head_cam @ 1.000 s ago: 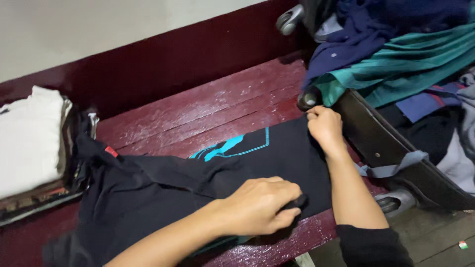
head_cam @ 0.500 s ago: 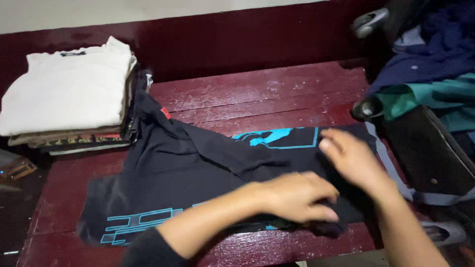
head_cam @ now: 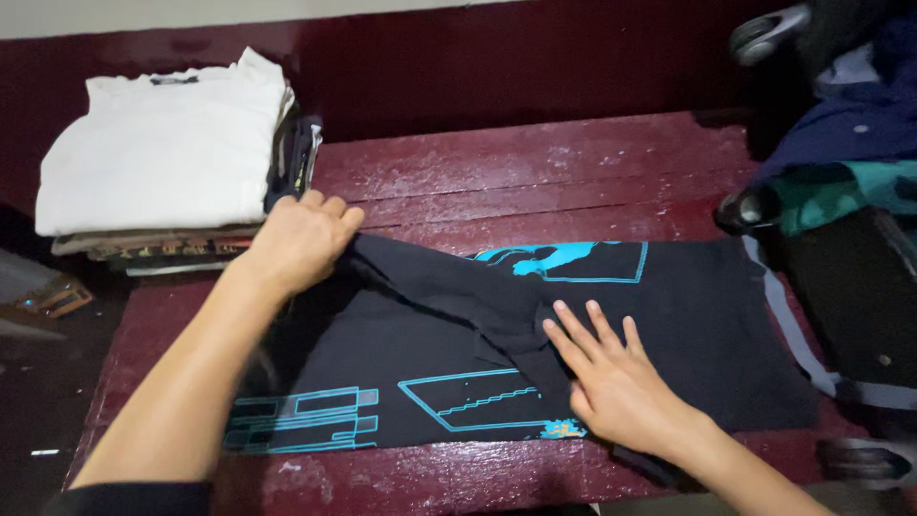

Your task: The person folds a white t-shirt on a dark red surface, places it on a stack, and then retrieves and begins to fold a dark graphic t-shirt.

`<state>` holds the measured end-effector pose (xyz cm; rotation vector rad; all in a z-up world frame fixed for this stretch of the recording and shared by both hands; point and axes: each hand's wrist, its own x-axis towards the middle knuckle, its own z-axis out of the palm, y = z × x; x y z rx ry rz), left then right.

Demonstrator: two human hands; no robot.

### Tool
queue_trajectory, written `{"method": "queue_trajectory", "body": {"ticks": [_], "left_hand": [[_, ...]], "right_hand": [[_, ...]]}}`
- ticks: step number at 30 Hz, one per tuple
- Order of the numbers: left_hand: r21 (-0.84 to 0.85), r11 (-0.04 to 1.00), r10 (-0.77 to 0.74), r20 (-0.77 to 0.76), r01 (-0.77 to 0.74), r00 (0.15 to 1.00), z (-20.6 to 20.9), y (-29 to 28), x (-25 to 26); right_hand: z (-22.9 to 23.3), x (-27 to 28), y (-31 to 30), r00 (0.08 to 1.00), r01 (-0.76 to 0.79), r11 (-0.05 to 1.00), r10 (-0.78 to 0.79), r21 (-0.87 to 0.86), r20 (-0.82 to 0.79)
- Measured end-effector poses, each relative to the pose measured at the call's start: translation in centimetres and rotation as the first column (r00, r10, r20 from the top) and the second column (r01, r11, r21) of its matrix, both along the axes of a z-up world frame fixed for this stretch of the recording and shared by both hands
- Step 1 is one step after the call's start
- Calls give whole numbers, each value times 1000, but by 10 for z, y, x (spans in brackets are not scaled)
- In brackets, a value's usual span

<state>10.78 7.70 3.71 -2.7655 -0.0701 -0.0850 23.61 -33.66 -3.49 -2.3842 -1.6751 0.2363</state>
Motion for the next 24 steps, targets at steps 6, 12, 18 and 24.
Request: {"method": "queue_trajectory", "body": {"ticks": [6,12,18,24], "left_hand": [[45,998,37,99,-42,994,30,-7,-65],[176,946,271,38,-274,962,10,-6,-104],[212,886,385,157,-412,909,11,-10,-141],[-28,882,455,-214,-471,864,-3,-20,-167]], "right_hand": [[-2,16,-9,997,23,1000,-22,-12,74],[-7,-7,-1,993,-27,998,21,49,120],[-9,13,-17,997,34,997,-39,66,64],[12,32,-30,999,12,998,-15,-68,-50]]}}
